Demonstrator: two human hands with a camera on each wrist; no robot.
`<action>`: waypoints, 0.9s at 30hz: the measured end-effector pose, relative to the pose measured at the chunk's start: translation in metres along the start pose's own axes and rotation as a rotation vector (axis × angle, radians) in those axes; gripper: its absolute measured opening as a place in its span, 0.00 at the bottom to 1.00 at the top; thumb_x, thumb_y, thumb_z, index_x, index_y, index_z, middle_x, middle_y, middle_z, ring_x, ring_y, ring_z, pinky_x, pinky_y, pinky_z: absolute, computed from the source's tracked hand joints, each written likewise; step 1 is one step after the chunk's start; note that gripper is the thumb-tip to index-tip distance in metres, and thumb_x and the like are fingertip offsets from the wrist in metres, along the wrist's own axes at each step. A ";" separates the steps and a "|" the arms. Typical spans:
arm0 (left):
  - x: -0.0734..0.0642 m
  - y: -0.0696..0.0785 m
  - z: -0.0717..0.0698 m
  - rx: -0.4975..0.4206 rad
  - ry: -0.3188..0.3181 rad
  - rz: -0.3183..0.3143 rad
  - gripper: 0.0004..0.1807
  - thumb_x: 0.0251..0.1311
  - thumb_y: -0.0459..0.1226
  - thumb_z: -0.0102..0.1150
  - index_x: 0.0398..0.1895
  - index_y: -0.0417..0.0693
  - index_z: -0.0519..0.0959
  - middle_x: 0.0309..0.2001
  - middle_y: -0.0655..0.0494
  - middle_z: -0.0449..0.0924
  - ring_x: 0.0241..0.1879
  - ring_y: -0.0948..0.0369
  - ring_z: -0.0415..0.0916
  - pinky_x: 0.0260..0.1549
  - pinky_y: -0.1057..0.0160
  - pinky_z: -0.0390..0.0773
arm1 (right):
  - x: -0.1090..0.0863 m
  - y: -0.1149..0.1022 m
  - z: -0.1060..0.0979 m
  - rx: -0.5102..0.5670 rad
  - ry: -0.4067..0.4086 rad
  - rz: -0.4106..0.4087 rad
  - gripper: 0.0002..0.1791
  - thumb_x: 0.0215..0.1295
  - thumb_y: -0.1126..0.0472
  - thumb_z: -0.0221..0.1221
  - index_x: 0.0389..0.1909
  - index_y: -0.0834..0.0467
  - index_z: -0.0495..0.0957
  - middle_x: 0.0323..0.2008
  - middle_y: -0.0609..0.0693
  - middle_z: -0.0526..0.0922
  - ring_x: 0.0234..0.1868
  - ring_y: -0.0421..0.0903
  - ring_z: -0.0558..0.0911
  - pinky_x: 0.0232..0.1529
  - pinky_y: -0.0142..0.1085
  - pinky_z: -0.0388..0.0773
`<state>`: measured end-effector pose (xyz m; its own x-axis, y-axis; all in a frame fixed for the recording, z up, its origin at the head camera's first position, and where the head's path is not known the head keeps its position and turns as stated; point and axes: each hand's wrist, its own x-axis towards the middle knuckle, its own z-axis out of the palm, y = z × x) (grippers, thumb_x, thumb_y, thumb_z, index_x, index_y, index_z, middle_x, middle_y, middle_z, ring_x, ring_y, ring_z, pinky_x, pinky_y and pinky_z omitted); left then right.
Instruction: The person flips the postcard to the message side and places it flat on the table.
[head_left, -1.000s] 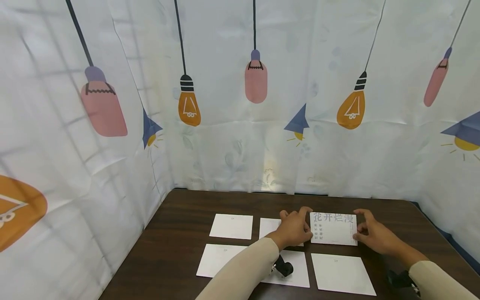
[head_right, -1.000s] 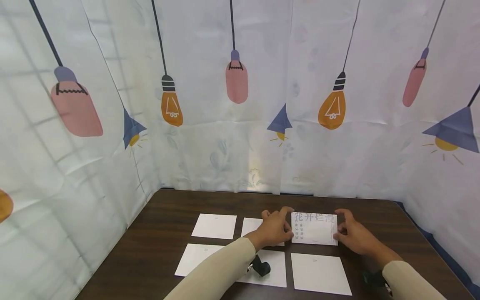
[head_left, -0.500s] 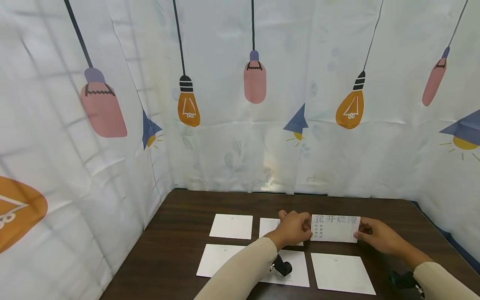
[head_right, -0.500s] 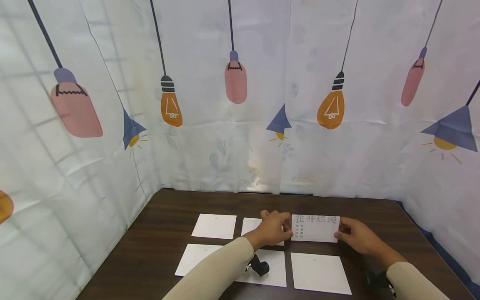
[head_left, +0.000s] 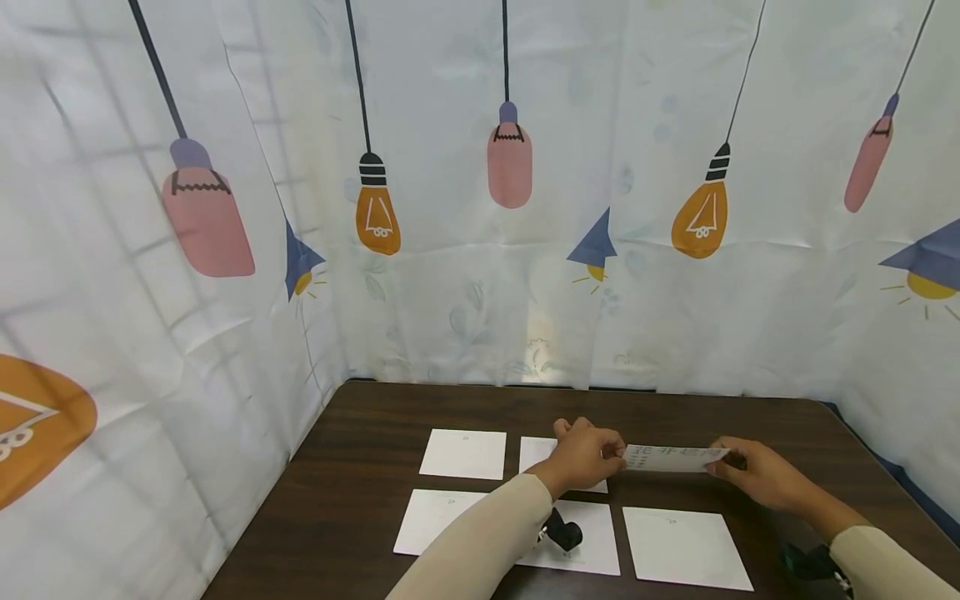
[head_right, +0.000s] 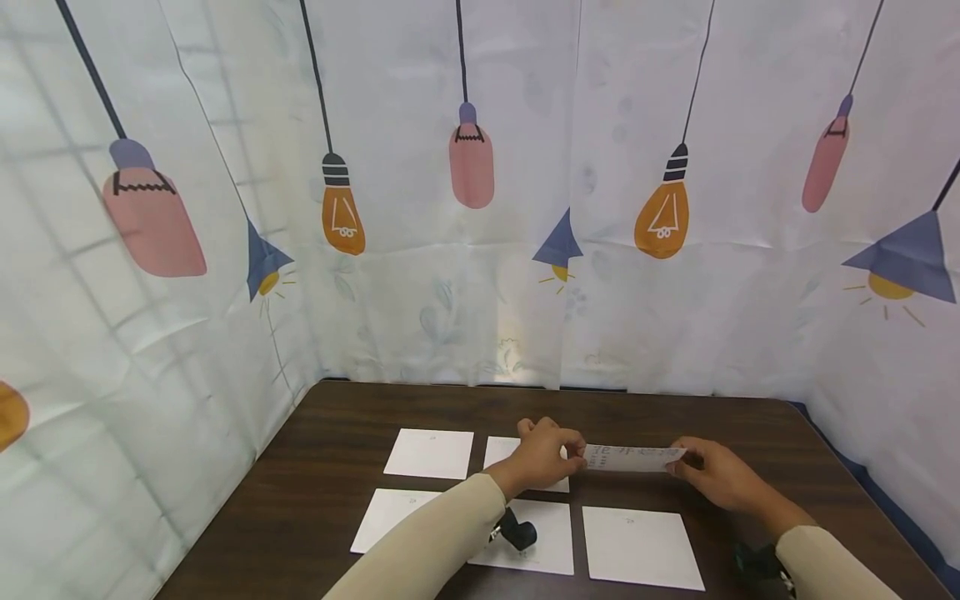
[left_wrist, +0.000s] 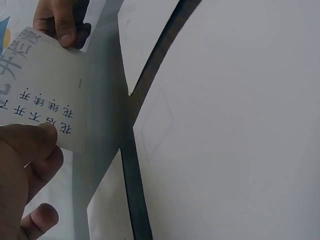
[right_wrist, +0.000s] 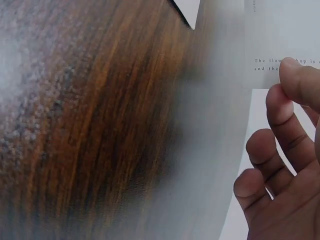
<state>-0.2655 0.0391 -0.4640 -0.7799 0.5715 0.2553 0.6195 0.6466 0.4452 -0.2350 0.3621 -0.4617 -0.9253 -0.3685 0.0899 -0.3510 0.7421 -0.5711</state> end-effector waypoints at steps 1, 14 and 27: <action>0.000 0.000 0.000 -0.003 0.001 0.002 0.03 0.67 0.44 0.65 0.34 0.64 0.81 0.27 0.80 0.76 0.43 0.70 0.64 0.47 0.51 0.49 | 0.000 0.000 0.000 -0.002 0.003 0.002 0.07 0.71 0.51 0.64 0.45 0.46 0.80 0.47 0.47 0.83 0.46 0.49 0.81 0.40 0.46 0.78; -0.001 0.000 -0.002 -0.003 0.010 0.019 0.03 0.68 0.42 0.63 0.37 0.65 0.84 0.34 0.80 0.84 0.45 0.72 0.67 0.46 0.52 0.49 | -0.004 -0.001 -0.002 -0.039 -0.002 0.005 0.09 0.71 0.61 0.63 0.49 0.50 0.83 0.50 0.49 0.84 0.51 0.56 0.82 0.47 0.51 0.80; 0.000 -0.001 -0.001 0.007 0.008 0.012 0.06 0.69 0.41 0.60 0.39 0.64 0.85 0.35 0.79 0.84 0.47 0.71 0.68 0.48 0.52 0.49 | -0.005 -0.004 -0.005 -0.025 -0.018 0.020 0.16 0.69 0.72 0.59 0.53 0.54 0.83 0.56 0.59 0.82 0.54 0.61 0.81 0.46 0.49 0.81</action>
<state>-0.2661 0.0376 -0.4636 -0.7729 0.5755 0.2672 0.6295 0.6430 0.4362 -0.2294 0.3640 -0.4556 -0.9294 -0.3636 0.0637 -0.3364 0.7632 -0.5517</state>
